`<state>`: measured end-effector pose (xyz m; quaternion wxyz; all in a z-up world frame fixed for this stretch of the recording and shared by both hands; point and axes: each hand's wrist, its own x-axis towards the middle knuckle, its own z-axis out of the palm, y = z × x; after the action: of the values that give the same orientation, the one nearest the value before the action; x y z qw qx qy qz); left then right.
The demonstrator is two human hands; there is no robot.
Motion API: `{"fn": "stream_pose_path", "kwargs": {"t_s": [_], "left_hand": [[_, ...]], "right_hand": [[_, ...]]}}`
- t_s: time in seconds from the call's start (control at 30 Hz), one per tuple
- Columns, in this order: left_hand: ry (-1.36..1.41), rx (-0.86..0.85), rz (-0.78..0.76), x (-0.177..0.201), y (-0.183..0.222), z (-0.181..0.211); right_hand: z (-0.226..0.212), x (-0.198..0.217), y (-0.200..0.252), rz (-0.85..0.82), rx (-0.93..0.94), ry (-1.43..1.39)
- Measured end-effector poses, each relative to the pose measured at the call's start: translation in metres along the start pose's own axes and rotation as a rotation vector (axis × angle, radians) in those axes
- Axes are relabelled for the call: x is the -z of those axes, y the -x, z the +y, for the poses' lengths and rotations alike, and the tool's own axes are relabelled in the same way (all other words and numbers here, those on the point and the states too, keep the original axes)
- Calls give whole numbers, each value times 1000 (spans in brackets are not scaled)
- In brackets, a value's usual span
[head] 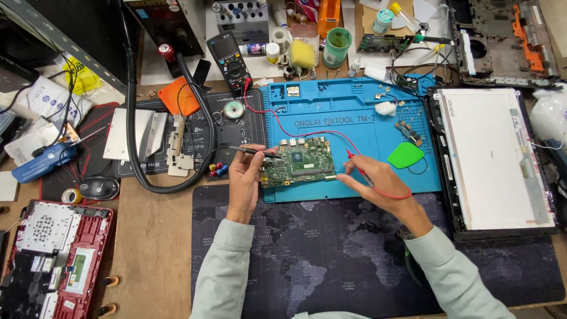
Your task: Testing a laptop motherboard using multimeter probes at a repair bench
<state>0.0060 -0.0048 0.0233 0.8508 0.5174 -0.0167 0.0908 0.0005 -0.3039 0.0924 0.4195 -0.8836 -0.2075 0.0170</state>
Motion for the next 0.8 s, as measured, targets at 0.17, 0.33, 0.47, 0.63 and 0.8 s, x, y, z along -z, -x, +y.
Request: {"fn": "stream_pose_path", "kwargs": {"t_s": [0.17, 0.33, 0.47, 0.63, 0.8], "left_hand": [[-167, 14, 22, -9, 1, 10], [-284, 88, -3, -4, -13, 24], [-405, 137, -33, 0, -25, 38], [-521, 74, 9, -25, -21, 51], [-493, 101, 85, -52, -4, 7]], "right_hand": [[43, 19, -3, 81, 26, 190], [32, 23, -2, 239, -188, -165], [30, 4, -2, 298, -226, -385], [25, -23, -5, 351, -247, -469], [35, -44, -13, 354, -182, -495]]}}
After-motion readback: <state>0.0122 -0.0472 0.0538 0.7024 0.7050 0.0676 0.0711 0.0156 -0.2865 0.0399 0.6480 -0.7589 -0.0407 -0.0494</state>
